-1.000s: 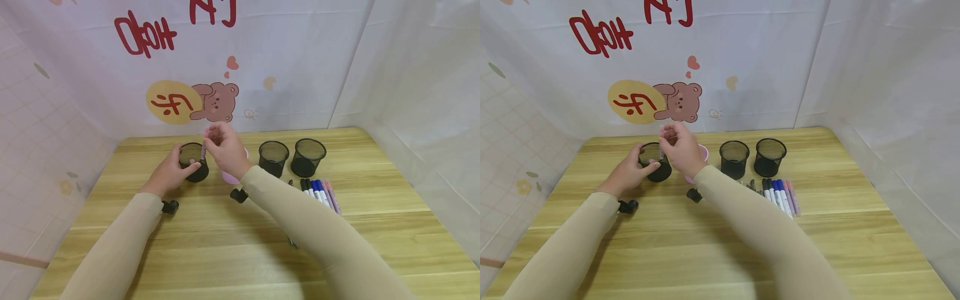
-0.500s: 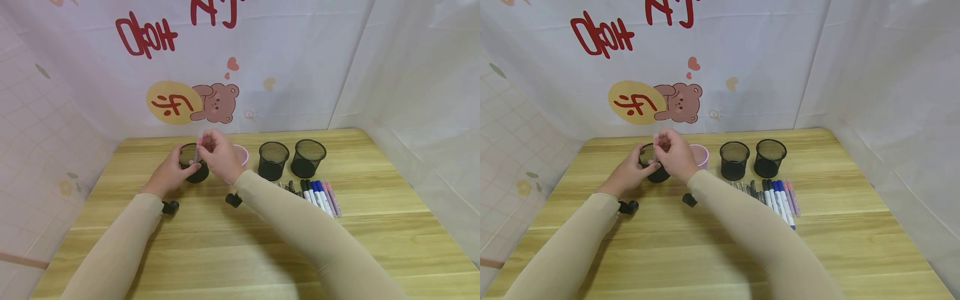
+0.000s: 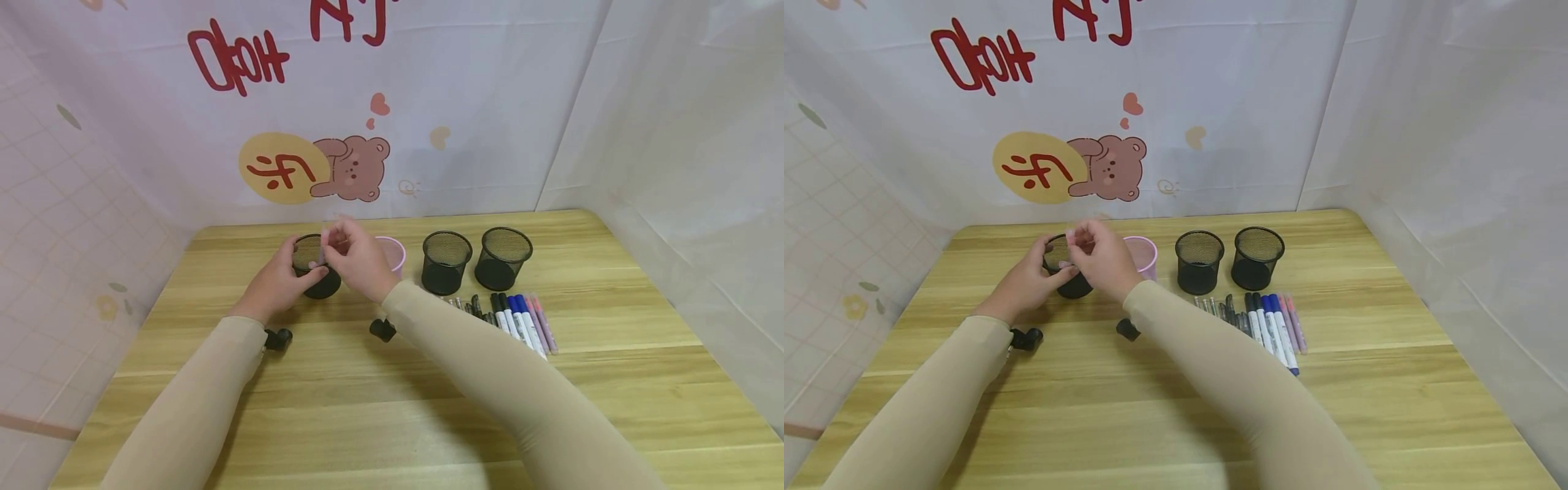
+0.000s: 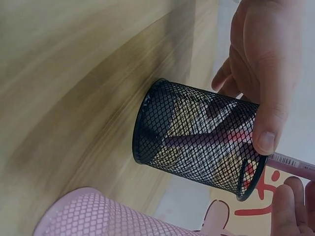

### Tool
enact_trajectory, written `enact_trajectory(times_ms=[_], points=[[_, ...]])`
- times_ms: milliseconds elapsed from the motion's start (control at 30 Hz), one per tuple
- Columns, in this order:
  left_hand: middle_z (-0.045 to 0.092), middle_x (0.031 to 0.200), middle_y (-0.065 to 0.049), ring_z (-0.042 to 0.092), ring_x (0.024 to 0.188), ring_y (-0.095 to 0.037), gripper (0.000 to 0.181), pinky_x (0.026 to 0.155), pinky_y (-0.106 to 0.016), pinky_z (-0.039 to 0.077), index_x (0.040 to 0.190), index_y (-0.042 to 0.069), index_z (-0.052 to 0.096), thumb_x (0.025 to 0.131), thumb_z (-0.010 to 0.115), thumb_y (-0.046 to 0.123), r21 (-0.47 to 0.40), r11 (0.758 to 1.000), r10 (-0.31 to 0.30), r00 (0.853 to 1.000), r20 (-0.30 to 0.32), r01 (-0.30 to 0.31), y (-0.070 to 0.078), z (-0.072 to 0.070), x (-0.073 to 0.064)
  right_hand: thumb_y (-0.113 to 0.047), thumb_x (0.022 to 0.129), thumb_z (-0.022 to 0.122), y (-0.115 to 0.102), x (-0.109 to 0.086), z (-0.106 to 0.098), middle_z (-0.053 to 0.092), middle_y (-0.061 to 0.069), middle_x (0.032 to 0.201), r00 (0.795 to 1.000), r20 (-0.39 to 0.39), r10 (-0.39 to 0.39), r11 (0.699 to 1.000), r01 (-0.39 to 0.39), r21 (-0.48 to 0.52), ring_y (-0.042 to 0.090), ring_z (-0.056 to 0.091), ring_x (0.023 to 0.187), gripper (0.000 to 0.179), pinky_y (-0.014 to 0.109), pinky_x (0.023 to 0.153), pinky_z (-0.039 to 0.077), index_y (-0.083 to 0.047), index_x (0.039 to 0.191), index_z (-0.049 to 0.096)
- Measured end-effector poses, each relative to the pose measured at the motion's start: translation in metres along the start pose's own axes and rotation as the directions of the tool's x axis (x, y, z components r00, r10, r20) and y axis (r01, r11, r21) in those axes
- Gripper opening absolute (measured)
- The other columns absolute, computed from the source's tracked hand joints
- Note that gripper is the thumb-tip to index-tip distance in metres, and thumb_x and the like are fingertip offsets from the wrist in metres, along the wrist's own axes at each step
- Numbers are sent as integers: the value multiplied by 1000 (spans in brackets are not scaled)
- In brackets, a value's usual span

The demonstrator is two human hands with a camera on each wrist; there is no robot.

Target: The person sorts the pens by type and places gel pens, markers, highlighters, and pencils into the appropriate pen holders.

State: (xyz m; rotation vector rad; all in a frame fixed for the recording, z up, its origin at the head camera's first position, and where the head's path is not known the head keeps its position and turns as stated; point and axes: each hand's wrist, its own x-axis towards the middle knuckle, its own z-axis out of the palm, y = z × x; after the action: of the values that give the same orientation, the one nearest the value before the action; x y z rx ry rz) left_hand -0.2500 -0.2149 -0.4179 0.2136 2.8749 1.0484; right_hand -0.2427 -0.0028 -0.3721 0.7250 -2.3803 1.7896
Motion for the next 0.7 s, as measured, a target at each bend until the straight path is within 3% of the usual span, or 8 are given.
enact_trajectory(times_ms=[267, 700], points=[[24, 174, -17, 33, 156, -45, 120, 121, -70, 33, 170, 20, 8, 84, 54, 89, 20, 1000, -22, 999, 26, 21, 1, -1, -1, -10, 102, 68, 0, -3, -2, 71, 12, 112, 999, 28, 41, 999, -40, -12, 22, 71, 103, 23, 25, 88, 61, -3, 122, 62], [25, 174, -17, 34, 156, -44, 106, 121, -70, 33, 170, 21, 10, 93, 62, 73, 8, 1000, -30, 999, 19, 30, 4, -3, -2, -14, 103, 67, -6, -12, -17, 70, 13, 124, 997, 26, 67, 998, -67, 6, 22, 69, 109, 29, 29, 96, 58, -6, 130, 60]])
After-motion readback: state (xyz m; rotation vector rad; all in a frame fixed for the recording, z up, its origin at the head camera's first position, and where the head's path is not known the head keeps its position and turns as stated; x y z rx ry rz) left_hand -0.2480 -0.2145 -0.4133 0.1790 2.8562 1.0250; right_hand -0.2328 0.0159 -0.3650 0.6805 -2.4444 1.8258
